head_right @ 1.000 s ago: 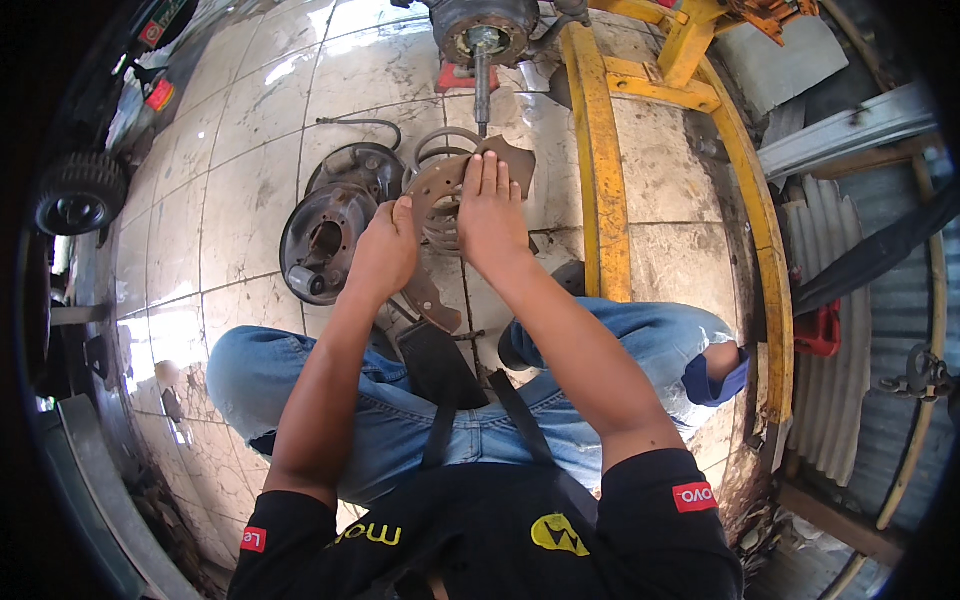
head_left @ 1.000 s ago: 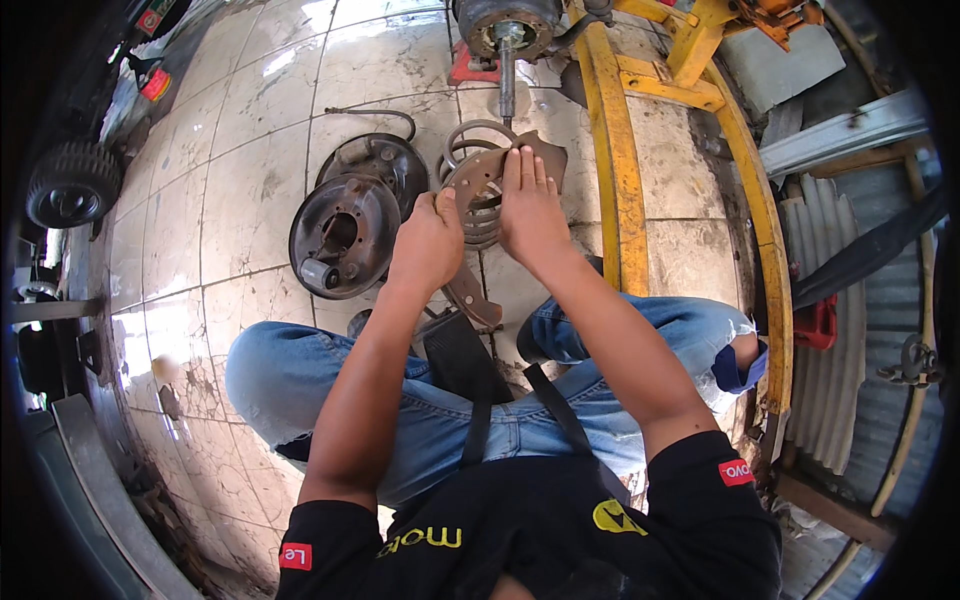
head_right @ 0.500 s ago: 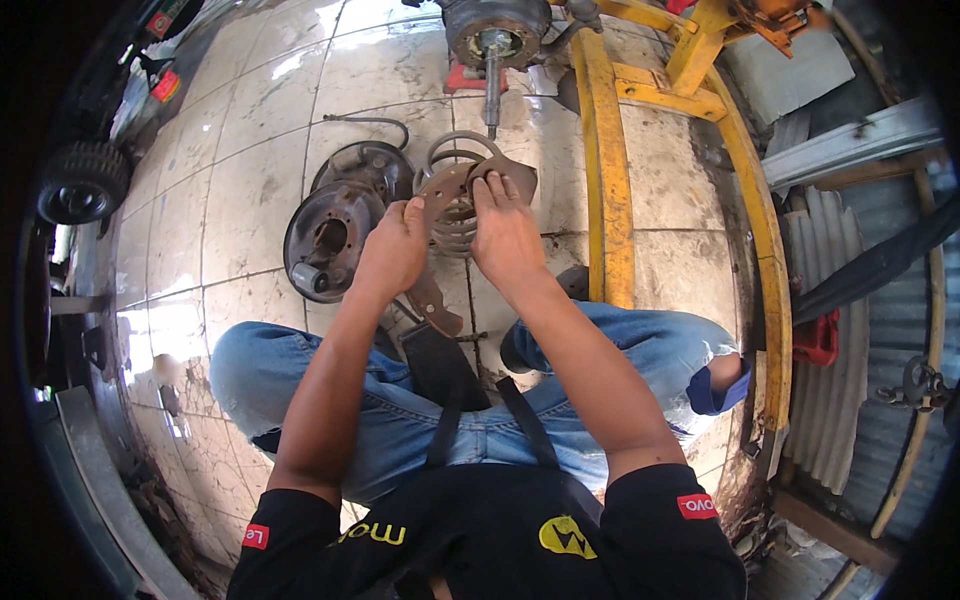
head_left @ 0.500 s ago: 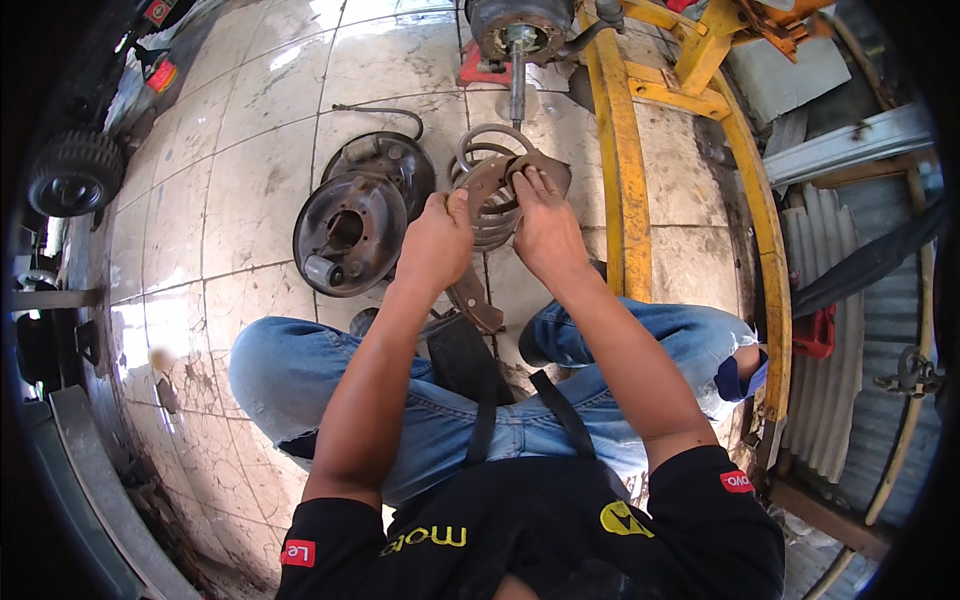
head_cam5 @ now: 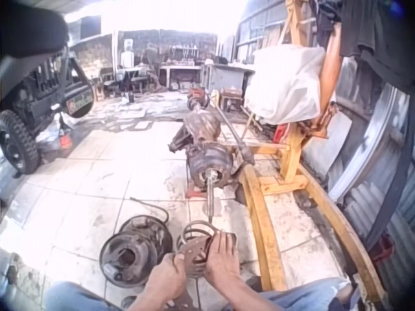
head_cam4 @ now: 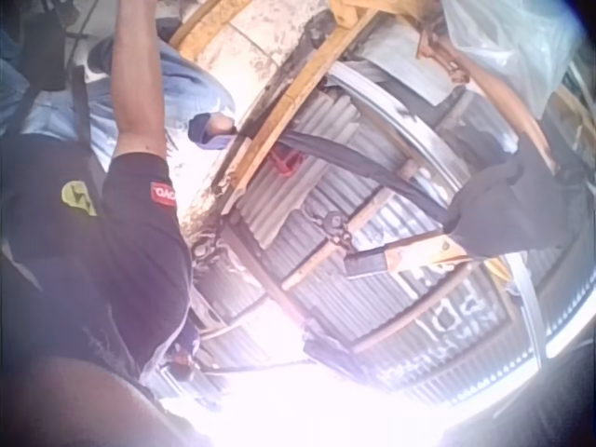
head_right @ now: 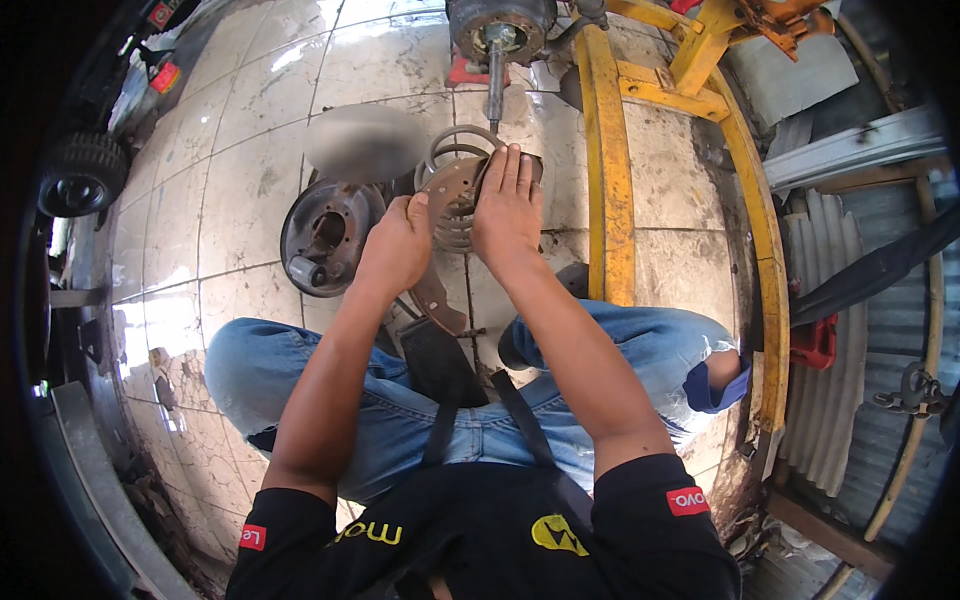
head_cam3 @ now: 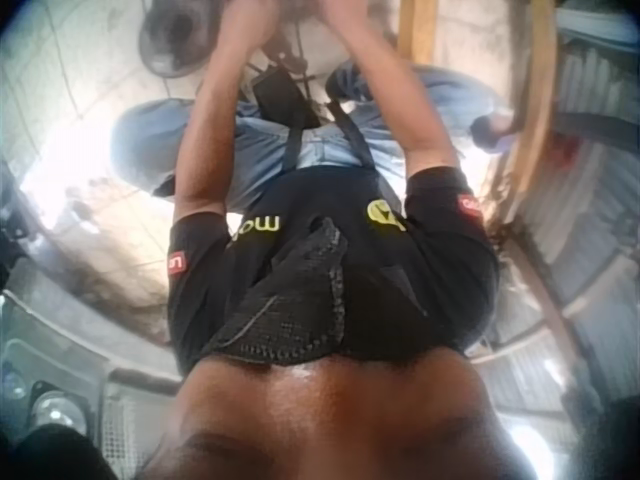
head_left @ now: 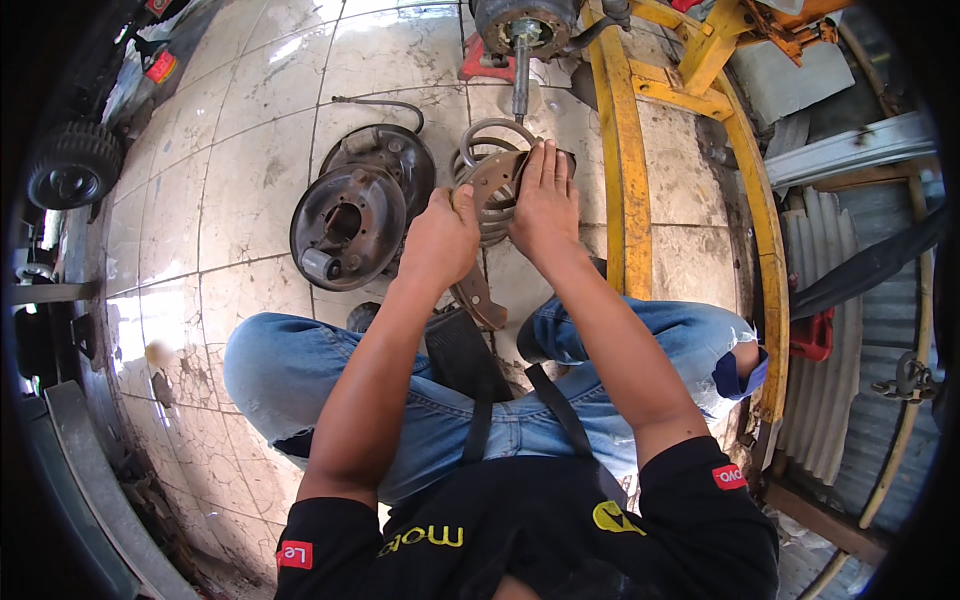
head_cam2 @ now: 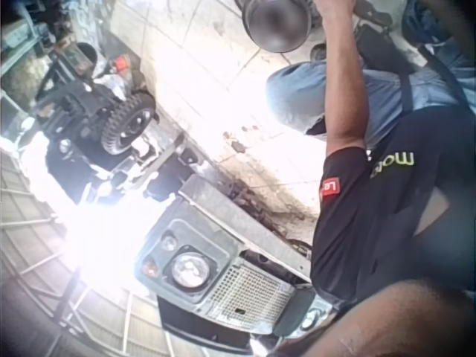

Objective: The person scrubs a brake shoe and a brake drum with a wire brush while sitting on the floor. The person repeatedly rubs the surfaces of both parts to remove rust and debris.

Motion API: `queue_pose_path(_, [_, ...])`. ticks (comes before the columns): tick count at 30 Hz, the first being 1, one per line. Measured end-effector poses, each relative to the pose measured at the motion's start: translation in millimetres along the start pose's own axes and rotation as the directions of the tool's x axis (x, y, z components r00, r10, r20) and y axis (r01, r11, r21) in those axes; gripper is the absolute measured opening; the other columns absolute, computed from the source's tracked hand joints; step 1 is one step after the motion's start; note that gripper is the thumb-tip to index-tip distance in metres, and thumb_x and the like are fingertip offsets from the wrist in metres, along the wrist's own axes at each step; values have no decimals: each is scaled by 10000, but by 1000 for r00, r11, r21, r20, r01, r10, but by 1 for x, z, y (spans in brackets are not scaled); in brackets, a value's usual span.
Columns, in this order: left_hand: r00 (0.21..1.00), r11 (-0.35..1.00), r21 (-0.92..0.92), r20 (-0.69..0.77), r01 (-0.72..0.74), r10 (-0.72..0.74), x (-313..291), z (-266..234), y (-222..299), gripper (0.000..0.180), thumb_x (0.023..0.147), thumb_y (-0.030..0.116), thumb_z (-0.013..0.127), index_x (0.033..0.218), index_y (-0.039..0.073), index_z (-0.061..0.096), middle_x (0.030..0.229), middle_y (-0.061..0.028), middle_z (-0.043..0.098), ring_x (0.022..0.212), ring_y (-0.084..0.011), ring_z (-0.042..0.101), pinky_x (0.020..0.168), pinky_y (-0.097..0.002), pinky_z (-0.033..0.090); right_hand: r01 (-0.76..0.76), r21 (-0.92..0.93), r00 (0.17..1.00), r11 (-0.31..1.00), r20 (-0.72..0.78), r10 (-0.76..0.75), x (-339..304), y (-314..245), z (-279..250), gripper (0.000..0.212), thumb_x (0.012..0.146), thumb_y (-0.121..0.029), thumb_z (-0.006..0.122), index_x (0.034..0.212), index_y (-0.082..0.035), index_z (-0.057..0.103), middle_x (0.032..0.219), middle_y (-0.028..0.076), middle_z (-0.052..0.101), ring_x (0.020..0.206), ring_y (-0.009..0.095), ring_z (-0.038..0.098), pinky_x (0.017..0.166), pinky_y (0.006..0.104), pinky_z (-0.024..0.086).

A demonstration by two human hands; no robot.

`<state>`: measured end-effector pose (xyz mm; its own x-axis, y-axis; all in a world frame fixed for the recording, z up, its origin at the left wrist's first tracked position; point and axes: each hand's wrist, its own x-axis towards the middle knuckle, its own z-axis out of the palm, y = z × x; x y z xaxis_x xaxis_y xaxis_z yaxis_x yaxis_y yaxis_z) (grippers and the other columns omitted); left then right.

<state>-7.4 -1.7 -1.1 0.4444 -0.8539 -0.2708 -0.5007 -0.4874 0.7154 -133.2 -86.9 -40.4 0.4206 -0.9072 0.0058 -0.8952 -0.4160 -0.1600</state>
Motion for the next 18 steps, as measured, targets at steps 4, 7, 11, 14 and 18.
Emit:
queue_pose_path(4, [1000, 1000, 9, 2, 17, -17, 0, -1, -1, 542, 1026, 418, 325, 1163, -68, 520, 991, -357, 632, 984, -511, 603, 877, -537, 473, 58, -82, 998, 995, -12, -59, -13, -3, 7, 752, 858, -40, 516, 1491, 96, 136, 1566, 277, 180, 1455, 395, 221, 1159, 499, 249])
queue_pose_path(7, [1000, 1000, 5, 10, 2, -3, 1, 0, -1, 546, 1026, 418, 324, 1169, -71, 519, 994, -358, 631, 990, -509, 601, 881, -537, 471, 75, -103, 997, 992, 0, -75, -10, 1, 2, 731, 866, -43, 515, 1481, 111, 150, 1553, 298, 189, 1449, 405, 232, 1164, 492, 245])
queue_pose_path(11, [1000, 1000, -12, -13, -16, 16, -1, 1, 0, 550, 1026, 419, 322, 1160, -77, 518, 989, -362, 629, 988, -512, 600, 877, -538, 471, 18, -96, 1000, 995, 22, -16, 6, 0, -5, 723, 867, -51, 526, 1469, 121, 163, 1542, 308, 207, 1443, 412, 244, 1161, 503, 249])
queue_pose_path(14, [1000, 1000, 4, -3, 7, -7, 1, 0, -3, 553, 1026, 419, 322, 1151, -81, 520, 985, -364, 628, 985, -512, 601, 869, -538, 473, 76, -118, 997, 990, -16, -79, -9, -7, 4, 706, 880, -78, 536, 1449, 150, 184, 1524, 336, 218, 1427, 437, 267, 1147, 511, 270])
queue_pose_path(18, [1000, 1000, -24, -3, 2, -2, 4, 2, 1, 556, 1026, 419, 320, 1154, -85, 519, 995, -368, 625, 992, -511, 599, 878, -536, 470, 101, -99, 993, 990, -47, -106, 3, -3, 2, 702, 892, -99, 540, 1444, 159, 192, 1517, 351, 220, 1422, 450, 269, 1141, 511, 282])
